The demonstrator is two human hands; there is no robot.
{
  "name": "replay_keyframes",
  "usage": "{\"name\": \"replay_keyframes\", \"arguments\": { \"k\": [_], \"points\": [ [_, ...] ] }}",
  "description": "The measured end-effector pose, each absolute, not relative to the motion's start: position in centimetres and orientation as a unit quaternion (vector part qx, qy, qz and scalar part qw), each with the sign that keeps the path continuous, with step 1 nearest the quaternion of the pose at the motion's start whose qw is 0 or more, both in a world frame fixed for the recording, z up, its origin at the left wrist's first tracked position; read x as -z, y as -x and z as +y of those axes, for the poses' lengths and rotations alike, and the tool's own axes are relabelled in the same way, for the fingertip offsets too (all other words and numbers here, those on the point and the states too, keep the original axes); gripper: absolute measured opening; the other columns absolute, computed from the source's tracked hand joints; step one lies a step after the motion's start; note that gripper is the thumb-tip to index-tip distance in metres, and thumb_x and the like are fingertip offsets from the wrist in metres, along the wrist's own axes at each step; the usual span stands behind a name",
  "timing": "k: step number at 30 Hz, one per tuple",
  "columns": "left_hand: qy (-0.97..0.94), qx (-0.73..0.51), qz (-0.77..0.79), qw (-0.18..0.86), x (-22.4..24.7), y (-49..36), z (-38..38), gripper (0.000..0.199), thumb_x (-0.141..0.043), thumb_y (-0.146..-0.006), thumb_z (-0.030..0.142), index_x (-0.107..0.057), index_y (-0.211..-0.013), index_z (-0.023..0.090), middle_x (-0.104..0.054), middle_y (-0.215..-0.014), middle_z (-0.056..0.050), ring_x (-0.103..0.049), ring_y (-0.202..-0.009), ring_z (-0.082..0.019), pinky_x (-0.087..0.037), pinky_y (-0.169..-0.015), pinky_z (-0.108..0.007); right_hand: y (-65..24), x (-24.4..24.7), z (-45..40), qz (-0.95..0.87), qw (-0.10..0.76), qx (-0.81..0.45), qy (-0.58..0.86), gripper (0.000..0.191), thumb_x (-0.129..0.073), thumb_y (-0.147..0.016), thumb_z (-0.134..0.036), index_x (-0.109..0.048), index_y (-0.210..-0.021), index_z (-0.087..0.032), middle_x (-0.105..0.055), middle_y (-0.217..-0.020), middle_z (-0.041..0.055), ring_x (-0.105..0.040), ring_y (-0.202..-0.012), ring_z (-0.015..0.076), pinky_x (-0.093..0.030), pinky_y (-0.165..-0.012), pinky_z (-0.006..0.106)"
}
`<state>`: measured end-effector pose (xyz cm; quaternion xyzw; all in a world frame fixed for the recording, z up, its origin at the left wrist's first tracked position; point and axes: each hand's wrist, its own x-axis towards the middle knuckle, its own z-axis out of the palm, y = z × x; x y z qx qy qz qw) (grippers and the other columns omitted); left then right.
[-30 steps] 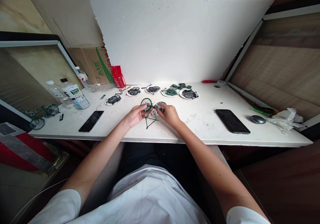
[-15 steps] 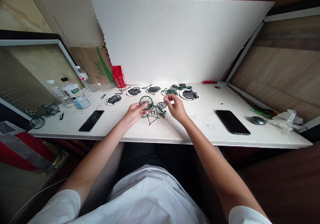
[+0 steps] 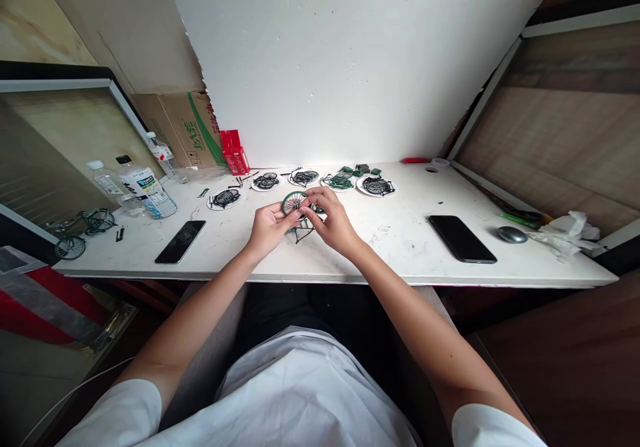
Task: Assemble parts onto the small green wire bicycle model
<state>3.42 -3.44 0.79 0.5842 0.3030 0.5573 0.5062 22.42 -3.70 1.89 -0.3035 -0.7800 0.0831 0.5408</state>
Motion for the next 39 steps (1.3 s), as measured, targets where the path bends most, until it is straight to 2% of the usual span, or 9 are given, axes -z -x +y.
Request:
{"name": "replay_keyframes", "arguments": {
  "k": [3, 15, 19, 25, 30, 35, 39],
  "points": [
    [-0.589, -0.554, 0.301, 0.506, -0.6, -3.4, -3.4, 0.053, -0.093, -0.080, 0.048, -0.081, -0.118, 0.013, -0.084, -0.105, -0.010, -0.078, -0.092, -0.022, -0.064, -0.089, -0.034, -22.3, -1.5, -3.4, -0.767, 0.560, -0.079, 0.304, 0.023, -0.064, -0.107, -0.047, -0.069, -0.104, -0.025, -0.071, -0.121, 0.0129, -0.068, -0.119, 0.0291, -0.058, -0.103, 0.050],
    [-0.588, -0.559, 0.277, 0.514, -1.1, -3.8, -4.2, 0.051, -0.092, -0.081, 0.046, -0.080, -0.120, 0.014, -0.083, -0.113, -0.012, -0.079, -0.101, -0.024, -0.062, -0.096, -0.036, -22.0, -2.0, -4.1, -0.749, 0.585, -0.070, 0.303, 0.024, -0.066, -0.105, -0.049, -0.071, -0.102, -0.025, -0.075, -0.114, 0.0121, -0.070, -0.117, 0.0298, -0.058, -0.101, 0.051],
    [-0.583, -0.565, 0.283, 0.511, -1.0, -4.0, -4.3, 0.050, -0.092, -0.081, 0.045, -0.080, -0.119, 0.015, -0.083, -0.115, -0.012, -0.079, -0.103, -0.025, -0.062, -0.097, -0.036, -22.0, -1.9, -4.1, -0.752, 0.579, -0.068, 0.308, 0.022, -0.067, -0.105, -0.047, -0.073, -0.102, -0.026, -0.077, -0.119, 0.0116, -0.071, -0.118, 0.0304, -0.057, -0.105, 0.053],
    [-0.578, -0.576, 0.306, 0.491, -1.0, -4.2, -4.7, 0.044, -0.092, -0.082, 0.041, -0.078, -0.115, 0.015, -0.083, -0.109, -0.011, -0.079, -0.098, -0.024, -0.061, -0.094, -0.034, -22.1, -1.8, -4.1, -0.758, 0.584, -0.033, 0.288, 0.014, -0.065, -0.106, -0.041, -0.072, -0.103, -0.028, -0.078, -0.126, 0.0100, -0.070, -0.126, 0.0315, -0.055, -0.109, 0.057],
    [-0.575, -0.595, 0.304, 0.471, -1.4, -4.5, -5.6, 0.042, -0.093, -0.082, 0.038, -0.076, -0.115, 0.018, -0.082, -0.116, -0.012, -0.079, -0.108, -0.027, -0.060, -0.099, -0.036, -21.9, -2.0, -4.4, -0.752, 0.598, -0.015, 0.278, 0.013, -0.062, -0.108, -0.038, -0.071, -0.102, -0.030, -0.078, -0.133, 0.0079, -0.066, -0.133, 0.0332, -0.051, -0.115, 0.061],
    [-0.597, -0.612, 0.301, 0.423, -1.5, -4.5, -6.0, 0.036, -0.089, -0.086, 0.037, -0.077, -0.116, 0.019, -0.081, -0.122, -0.012, -0.079, -0.113, -0.028, -0.060, -0.105, -0.039, -21.5, -2.2, -5.0, -0.730, 0.612, -0.026, 0.303, 0.018, -0.066, -0.105, -0.043, -0.074, -0.098, -0.029, -0.076, -0.133, 0.0092, -0.066, -0.130, 0.0332, -0.049, -0.115, 0.061],
    [-0.589, -0.615, 0.307, 0.424, -1.6, -4.4, -6.2, 0.037, -0.090, -0.085, 0.035, -0.077, -0.116, 0.021, -0.081, -0.124, -0.012, -0.077, -0.119, -0.030, -0.059, -0.109, -0.043, -21.2, -2.1, -5.1, -0.715, 0.617, -0.035, 0.327, 0.023, -0.066, -0.105, -0.047, -0.075, -0.095, -0.028, -0.075, -0.130, 0.0097, -0.064, -0.129, 0.0337, -0.049, -0.114, 0.061]
  ]
}}
